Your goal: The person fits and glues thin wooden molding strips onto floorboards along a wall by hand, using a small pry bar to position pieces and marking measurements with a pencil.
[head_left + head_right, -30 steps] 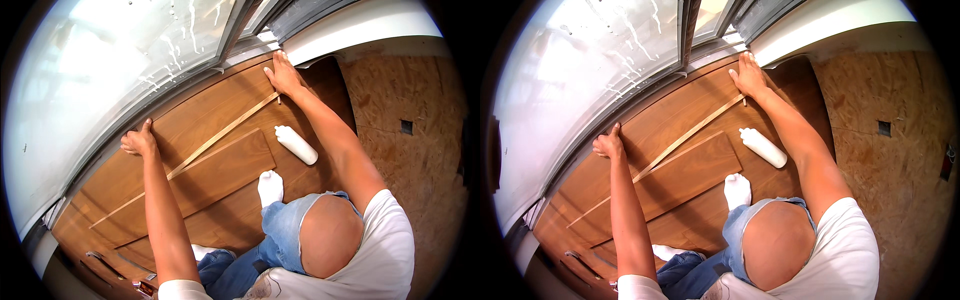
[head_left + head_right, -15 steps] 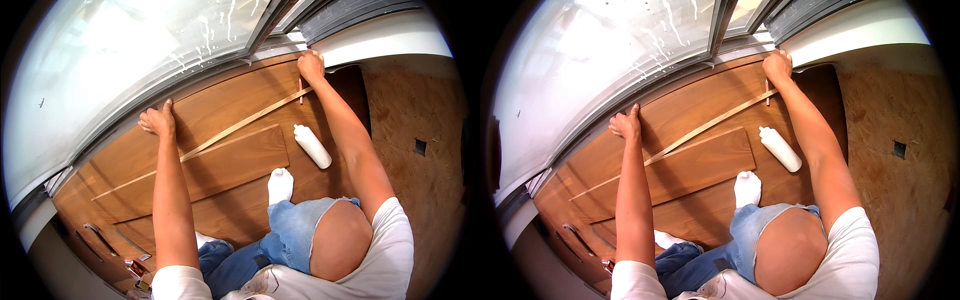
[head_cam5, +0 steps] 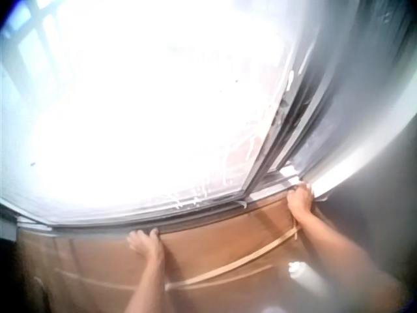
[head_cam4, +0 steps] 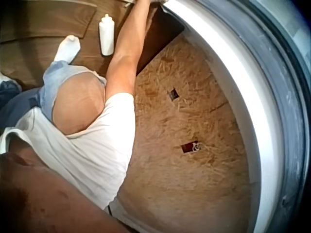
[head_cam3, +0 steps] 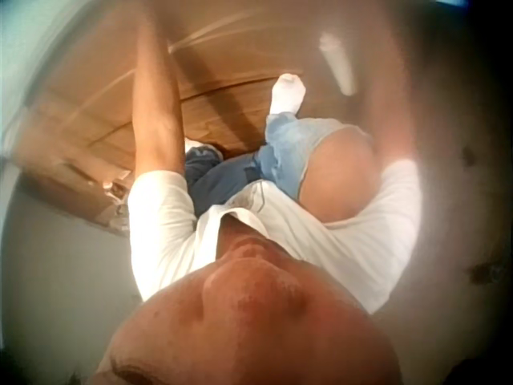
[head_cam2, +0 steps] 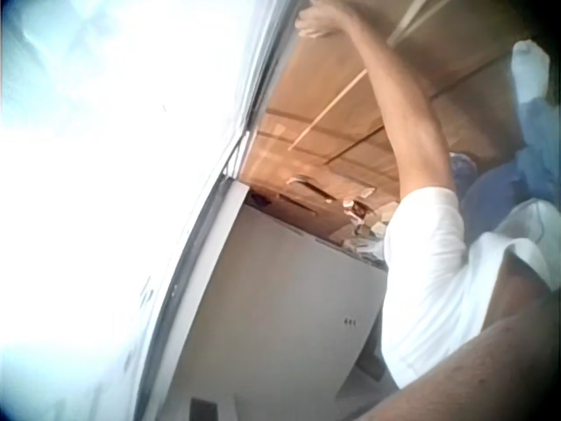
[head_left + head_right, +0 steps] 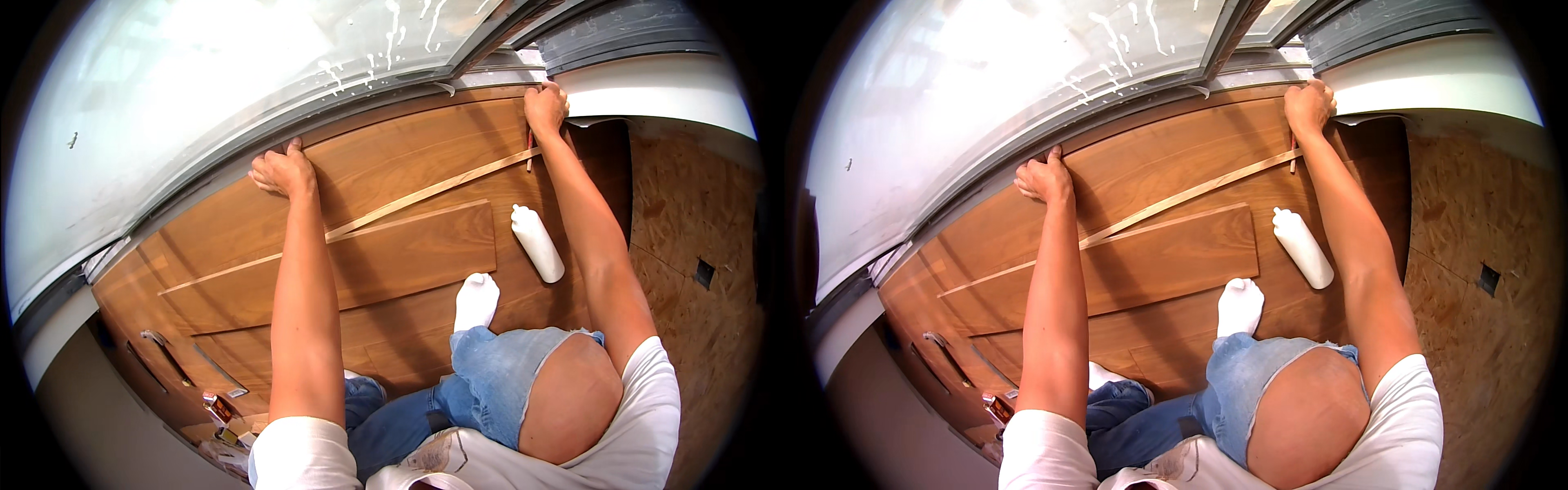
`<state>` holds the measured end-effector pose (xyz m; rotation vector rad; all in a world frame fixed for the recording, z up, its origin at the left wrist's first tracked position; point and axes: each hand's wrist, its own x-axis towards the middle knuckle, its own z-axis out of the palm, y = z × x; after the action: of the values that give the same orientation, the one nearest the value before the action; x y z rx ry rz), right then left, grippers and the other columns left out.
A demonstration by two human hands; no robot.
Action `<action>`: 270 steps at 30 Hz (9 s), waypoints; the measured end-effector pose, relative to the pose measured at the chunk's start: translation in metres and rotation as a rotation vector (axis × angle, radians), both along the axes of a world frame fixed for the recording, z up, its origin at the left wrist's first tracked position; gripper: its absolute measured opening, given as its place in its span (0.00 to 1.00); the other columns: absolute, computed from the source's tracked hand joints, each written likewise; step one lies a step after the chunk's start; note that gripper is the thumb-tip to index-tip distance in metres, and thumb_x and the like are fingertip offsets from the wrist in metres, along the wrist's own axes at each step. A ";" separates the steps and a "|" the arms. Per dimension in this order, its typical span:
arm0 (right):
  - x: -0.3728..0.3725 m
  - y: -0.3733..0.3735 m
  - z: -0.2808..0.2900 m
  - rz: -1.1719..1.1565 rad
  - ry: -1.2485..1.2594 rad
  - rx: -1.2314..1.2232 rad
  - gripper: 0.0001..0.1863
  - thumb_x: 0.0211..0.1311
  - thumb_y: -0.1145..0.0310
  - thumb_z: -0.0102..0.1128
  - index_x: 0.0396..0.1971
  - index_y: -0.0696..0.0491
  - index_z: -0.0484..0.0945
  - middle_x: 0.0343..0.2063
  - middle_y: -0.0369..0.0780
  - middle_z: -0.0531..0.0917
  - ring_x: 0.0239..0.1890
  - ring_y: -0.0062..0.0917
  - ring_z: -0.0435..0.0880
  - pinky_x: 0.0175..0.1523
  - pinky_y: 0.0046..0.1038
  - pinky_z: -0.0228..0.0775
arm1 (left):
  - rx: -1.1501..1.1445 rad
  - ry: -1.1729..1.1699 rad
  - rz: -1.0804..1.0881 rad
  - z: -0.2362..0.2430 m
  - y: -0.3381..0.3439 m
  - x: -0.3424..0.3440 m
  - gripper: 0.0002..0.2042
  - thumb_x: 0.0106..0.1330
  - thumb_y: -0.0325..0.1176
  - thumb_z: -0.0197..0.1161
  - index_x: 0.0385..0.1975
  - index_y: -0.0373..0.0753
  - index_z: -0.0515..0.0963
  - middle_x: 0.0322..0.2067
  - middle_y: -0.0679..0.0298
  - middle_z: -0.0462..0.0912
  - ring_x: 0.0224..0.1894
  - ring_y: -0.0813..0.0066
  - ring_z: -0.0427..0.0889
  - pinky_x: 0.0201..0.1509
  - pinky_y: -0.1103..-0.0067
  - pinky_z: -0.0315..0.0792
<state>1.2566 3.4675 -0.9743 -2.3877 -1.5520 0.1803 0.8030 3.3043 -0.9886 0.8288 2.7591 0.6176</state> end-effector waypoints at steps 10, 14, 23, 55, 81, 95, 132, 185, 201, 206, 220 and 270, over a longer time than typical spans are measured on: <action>0.021 0.003 -0.007 -0.046 0.395 0.260 0.19 0.60 0.64 0.64 0.47 0.60 0.86 0.43 0.52 0.89 0.51 0.43 0.87 0.61 0.38 0.76 | 0.787 -0.629 0.045 -0.014 -0.022 -0.034 0.18 0.75 0.47 0.69 0.42 0.37 0.77 0.44 0.64 0.79 0.51 0.73 0.76 0.61 0.73 0.71; 0.029 -0.031 0.011 -0.087 0.461 0.283 0.20 0.59 0.63 0.65 0.44 0.63 0.87 0.40 0.51 0.91 0.45 0.41 0.90 0.55 0.37 0.79 | 0.699 -0.490 0.045 0.029 -0.052 -0.028 0.13 0.78 0.40 0.67 0.41 0.37 0.75 0.38 0.68 0.77 0.42 0.80 0.74 0.49 0.79 0.72; 0.045 -0.096 0.022 0.005 0.191 -0.079 0.19 0.64 0.61 0.64 0.50 0.56 0.85 0.48 0.49 0.87 0.54 0.41 0.85 0.62 0.37 0.75 | 0.325 -0.177 -0.105 0.018 -0.101 -0.031 0.15 0.76 0.40 0.66 0.41 0.33 0.77 0.48 0.55 0.75 0.50 0.61 0.75 0.55 0.65 0.73; -0.009 0.034 0.143 0.428 0.965 0.357 0.42 0.84 0.41 0.43 0.78 0.63 0.58 0.76 0.48 0.67 0.76 0.34 0.68 0.79 0.37 0.58 | 0.895 0.494 -0.914 0.249 0.020 0.002 0.09 0.73 0.23 0.67 0.50 0.36 0.82 0.51 0.57 0.84 0.49 0.66 0.81 0.49 0.72 0.78; -0.170 0.000 0.154 0.455 1.595 0.409 0.26 0.85 0.45 0.33 0.50 0.49 0.76 0.42 0.31 0.82 0.47 0.20 0.78 0.55 0.30 0.69 | 0.963 0.567 -0.975 0.306 0.026 -0.072 0.04 0.71 0.22 0.68 0.38 0.38 0.80 0.37 0.66 0.83 0.35 0.76 0.77 0.40 0.79 0.75; -0.220 -0.031 0.142 0.532 1.548 0.158 0.48 0.81 0.30 0.27 0.80 0.58 0.57 0.78 0.47 0.64 0.80 0.36 0.59 0.82 0.33 0.46 | 0.917 0.520 -0.899 0.271 0.004 -0.154 0.03 0.76 0.20 0.61 0.44 0.32 0.76 0.46 0.58 0.78 0.47 0.70 0.77 0.52 0.73 0.77; 0.065 -0.317 0.108 0.656 -0.023 0.011 0.38 0.52 0.70 0.79 0.65 0.57 0.74 0.65 0.47 0.75 0.69 0.47 0.72 0.73 0.48 0.64 | 0.003 0.103 -1.191 0.095 -0.069 -0.024 0.28 0.54 0.28 0.79 0.58 0.40 0.81 0.54 0.59 0.83 0.58 0.54 0.80 0.63 0.65 0.74; -0.278 -0.028 0.086 0.602 1.522 -0.384 0.30 0.58 0.63 0.82 0.56 0.58 0.79 0.48 0.41 0.85 0.50 0.27 0.86 0.57 0.31 0.80 | 0.246 0.440 -0.394 -0.010 -0.095 -0.101 0.15 0.72 0.26 0.62 0.57 0.38 0.82 0.59 0.55 0.80 0.62 0.51 0.75 0.68 0.61 0.69; -0.338 -0.054 0.059 0.651 1.552 -0.413 0.26 0.60 0.67 0.81 0.54 0.59 0.80 0.47 0.41 0.87 0.53 0.29 0.85 0.61 0.35 0.78 | 0.235 0.439 -0.377 -0.005 -0.094 -0.098 0.17 0.68 0.23 0.62 0.55 0.38 0.82 0.59 0.58 0.79 0.62 0.52 0.75 0.68 0.61 0.70; -0.342 -0.034 0.048 0.748 1.604 -0.540 0.27 0.59 0.68 0.82 0.56 0.58 0.82 0.49 0.40 0.87 0.55 0.28 0.84 0.62 0.35 0.75 | 0.240 0.439 -0.383 -0.006 -0.092 -0.098 0.18 0.66 0.22 0.62 0.57 0.38 0.82 0.59 0.57 0.78 0.62 0.51 0.74 0.68 0.60 0.69; -0.205 0.017 0.065 0.708 1.344 -0.567 0.29 0.58 0.65 0.84 0.57 0.58 0.81 0.51 0.41 0.86 0.57 0.29 0.83 0.64 0.34 0.76 | 0.232 0.437 -0.405 -0.009 -0.096 -0.104 0.16 0.71 0.24 0.59 0.57 0.38 0.82 0.59 0.56 0.80 0.63 0.52 0.74 0.70 0.61 0.68; 0.084 -0.195 0.113 -0.681 1.675 0.604 0.30 0.78 0.53 0.63 0.66 0.59 0.69 0.62 0.49 0.76 0.66 0.41 0.77 0.71 0.49 0.78 | 0.096 0.374 -0.528 -0.027 -0.107 -0.135 0.19 0.79 0.32 0.55 0.65 0.36 0.77 0.69 0.52 0.75 0.71 0.49 0.71 0.75 0.62 0.65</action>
<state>1.3402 3.2724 -0.8611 -1.2342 0.0356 0.9991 0.6678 3.1969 -1.0154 1.7702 2.6340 0.5304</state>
